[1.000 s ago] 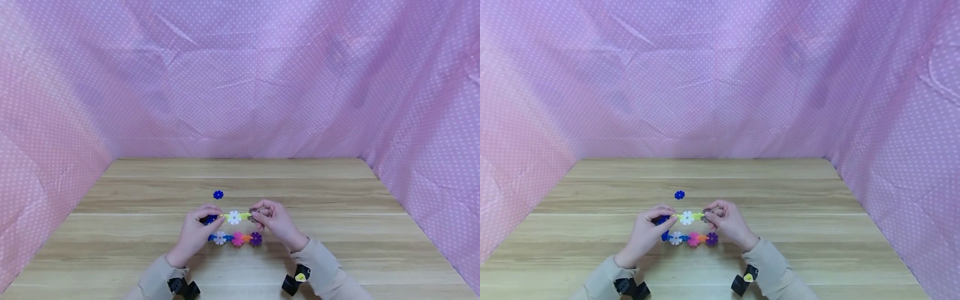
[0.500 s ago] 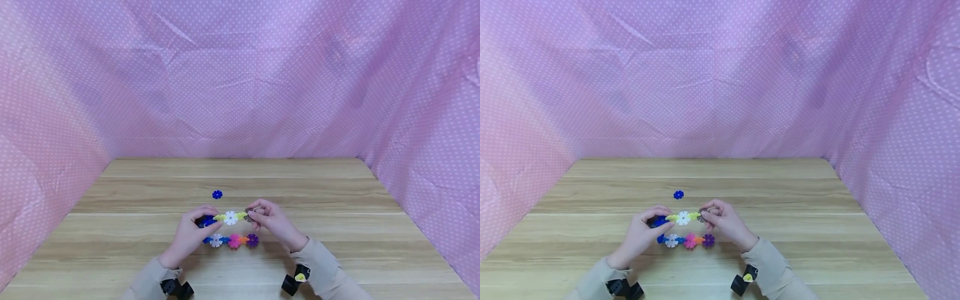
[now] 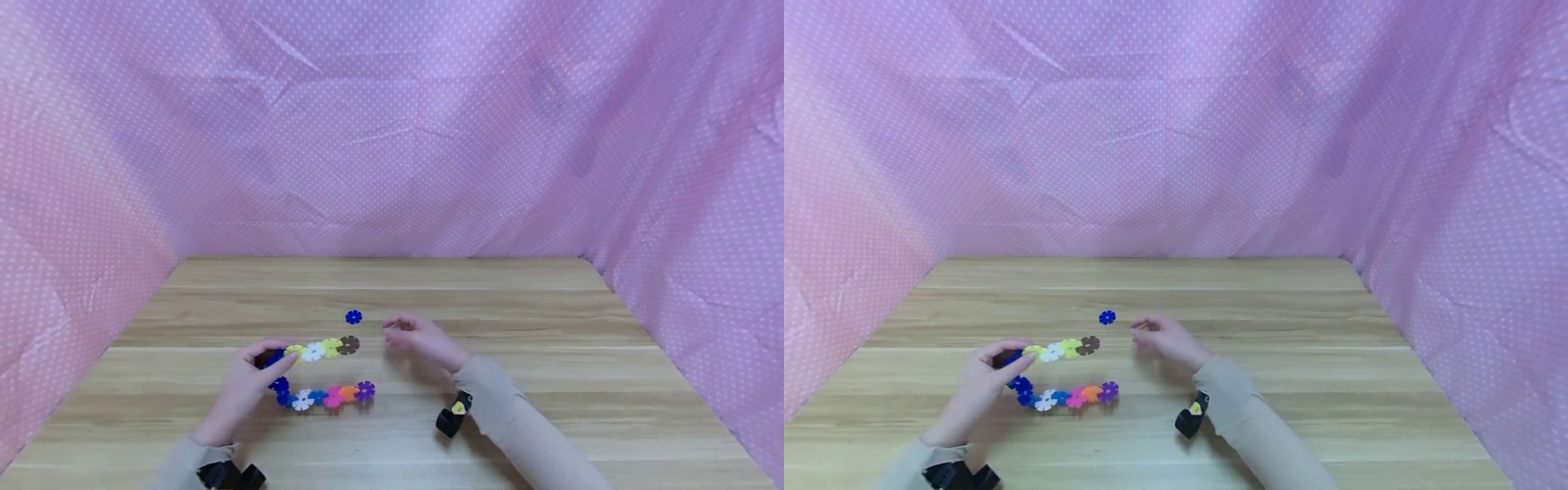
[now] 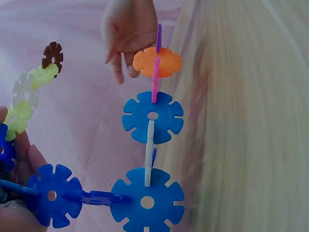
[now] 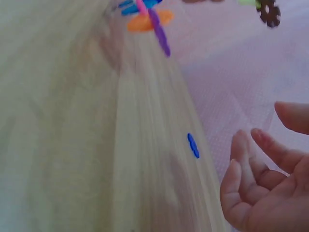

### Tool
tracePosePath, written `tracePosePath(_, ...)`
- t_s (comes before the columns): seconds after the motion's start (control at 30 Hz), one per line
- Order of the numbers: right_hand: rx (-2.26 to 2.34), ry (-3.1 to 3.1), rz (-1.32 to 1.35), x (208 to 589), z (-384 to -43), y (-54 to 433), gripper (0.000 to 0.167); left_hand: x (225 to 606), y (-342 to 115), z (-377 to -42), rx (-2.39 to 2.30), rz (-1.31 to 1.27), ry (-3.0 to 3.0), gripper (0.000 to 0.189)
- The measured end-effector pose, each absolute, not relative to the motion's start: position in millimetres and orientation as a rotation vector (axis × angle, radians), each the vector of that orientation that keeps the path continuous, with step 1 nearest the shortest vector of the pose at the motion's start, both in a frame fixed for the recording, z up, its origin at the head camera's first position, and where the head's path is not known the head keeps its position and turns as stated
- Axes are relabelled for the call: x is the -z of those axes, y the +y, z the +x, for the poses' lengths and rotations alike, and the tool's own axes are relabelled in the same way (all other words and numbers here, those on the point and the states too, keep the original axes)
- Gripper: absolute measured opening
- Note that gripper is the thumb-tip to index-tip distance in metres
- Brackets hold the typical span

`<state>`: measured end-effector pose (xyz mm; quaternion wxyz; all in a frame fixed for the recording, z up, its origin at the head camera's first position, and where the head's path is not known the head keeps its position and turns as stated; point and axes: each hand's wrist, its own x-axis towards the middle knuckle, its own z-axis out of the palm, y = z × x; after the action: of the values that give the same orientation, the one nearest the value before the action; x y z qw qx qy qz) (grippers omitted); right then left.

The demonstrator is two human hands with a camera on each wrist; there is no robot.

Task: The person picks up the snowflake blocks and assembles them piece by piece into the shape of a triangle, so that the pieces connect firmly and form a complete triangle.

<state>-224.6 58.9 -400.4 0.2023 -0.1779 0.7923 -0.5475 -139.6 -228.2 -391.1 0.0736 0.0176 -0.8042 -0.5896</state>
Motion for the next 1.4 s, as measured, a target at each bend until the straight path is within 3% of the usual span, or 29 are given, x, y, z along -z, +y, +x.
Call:
tracePosePath(0.2, 1.201, 2.389, -0.597, 406.1, -247.0, 31.5, 0.044, 391.5, -250.4, -135.9, 1.731, 0.072, -2.386, 0.014)
tracePosePath(0.37, 0.866, 2.531, -0.716, 404.8, -260.3, 15.0, 0.053, 389.4, -258.5, -135.3, 1.676, 0.119, -2.437, 0.023)
tracePosePath(0.5, 0.635, 2.593, -0.781, 405.6, -262.9, 7.1, 0.062, 389.8, -263.1, -134.5, 1.655, 0.144, -2.454, 0.025)
tracePosePath(0.73, 0.363, 2.613, -0.825, 404.7, -260.0, -4.7, 0.067, 391.4, -267.0, -133.0, 1.657, 0.146, -2.415, 0.011)
tracePosePath(1.0, 0.409, 2.591, -0.902, 401.8, -252.2, 3.6, 0.052, 389.4, -266.6, -134.4, 1.646, 0.193, -2.454, 0.019)
tracePosePath(1.13, 0.423, 2.645, -0.955, 404.0, -250.5, 9.1, 0.042, 390.2, -265.9, -134.5, 1.66, 0.179, -2.435, 0.014)
tracePosePath(1.4, 0.516, 2.717, -1.047, 409.5, -249.9, 15.1, 0.011, 392.3, -263.0, -134.5, 1.69, 0.125, -2.361, 0.01)
